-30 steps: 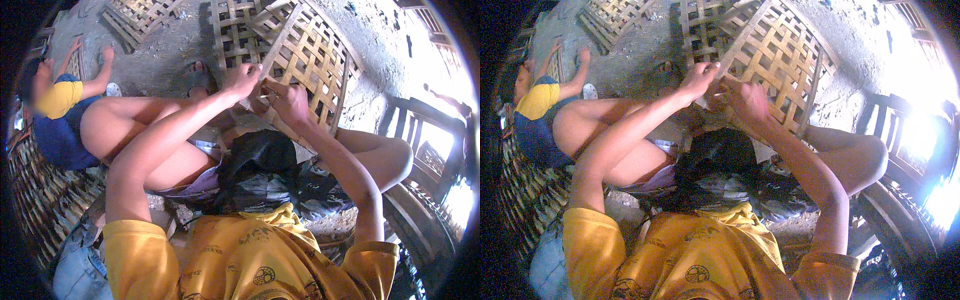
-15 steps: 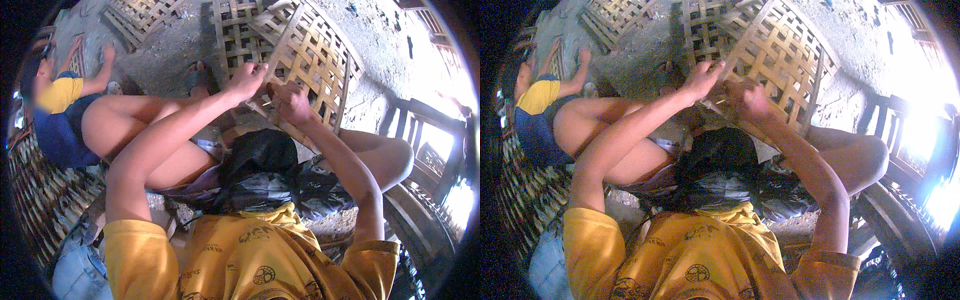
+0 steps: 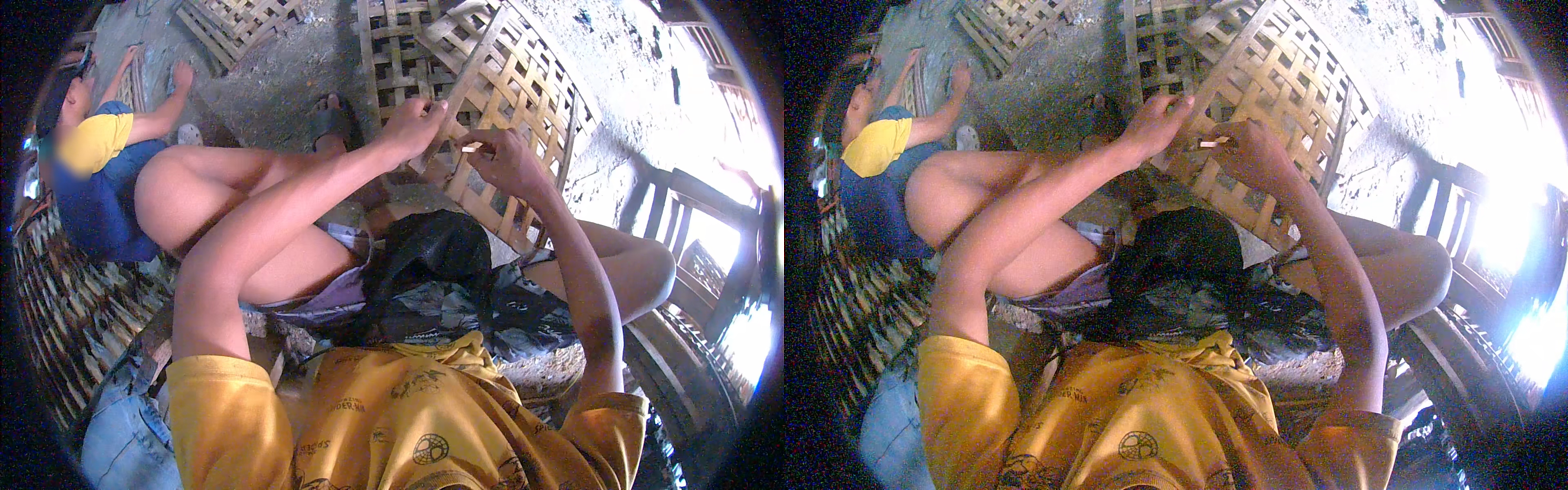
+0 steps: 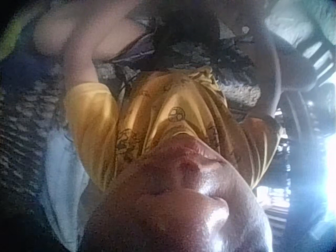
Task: The person sits on the floor and assembles a wooden lattice panel by hand, inserting thin wooden strips into the grid frame. The person repeatedly adjusts and presses the strips into place while handling the lattice with both hands.
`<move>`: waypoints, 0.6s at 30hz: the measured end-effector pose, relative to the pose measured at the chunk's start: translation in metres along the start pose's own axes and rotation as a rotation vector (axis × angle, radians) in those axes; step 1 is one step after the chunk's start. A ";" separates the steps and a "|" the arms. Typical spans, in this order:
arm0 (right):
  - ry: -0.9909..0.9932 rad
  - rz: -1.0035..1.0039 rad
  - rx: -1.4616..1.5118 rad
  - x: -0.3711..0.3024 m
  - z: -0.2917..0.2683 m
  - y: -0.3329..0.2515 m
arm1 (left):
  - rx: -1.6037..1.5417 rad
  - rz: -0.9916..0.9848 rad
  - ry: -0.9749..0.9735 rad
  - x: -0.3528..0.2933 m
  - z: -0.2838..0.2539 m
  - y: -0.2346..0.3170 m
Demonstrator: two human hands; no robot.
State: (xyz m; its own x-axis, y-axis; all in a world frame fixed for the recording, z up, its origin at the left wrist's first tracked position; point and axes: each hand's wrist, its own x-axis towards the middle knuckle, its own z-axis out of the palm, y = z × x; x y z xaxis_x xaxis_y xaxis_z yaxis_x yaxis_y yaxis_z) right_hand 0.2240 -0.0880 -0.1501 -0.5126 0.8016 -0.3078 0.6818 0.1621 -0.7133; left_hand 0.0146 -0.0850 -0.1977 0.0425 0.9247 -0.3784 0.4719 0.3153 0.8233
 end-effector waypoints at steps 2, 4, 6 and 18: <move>-0.030 0.067 0.101 0.001 -0.001 -0.010 | -0.016 -0.063 -0.122 0.001 -0.007 0.005; -0.020 0.168 0.090 0.004 0.005 -0.019 | -0.024 -0.068 -0.060 0.001 -0.002 0.000; -0.006 0.205 0.091 0.005 0.010 -0.021 | -0.034 -0.090 -0.067 -0.002 -0.005 0.004; 0.086 0.508 0.801 0.006 0.044 -0.010 | 0.073 0.012 0.079 0.016 0.010 -0.027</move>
State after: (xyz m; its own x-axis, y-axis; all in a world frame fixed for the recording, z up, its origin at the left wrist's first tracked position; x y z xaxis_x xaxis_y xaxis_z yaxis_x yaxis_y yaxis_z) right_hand 0.1912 -0.1099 -0.1728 -0.1917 0.7124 -0.6751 0.2363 -0.6341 -0.7362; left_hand 0.0113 -0.0806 -0.2307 -0.0201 0.9431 -0.3318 0.5346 0.2906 0.7936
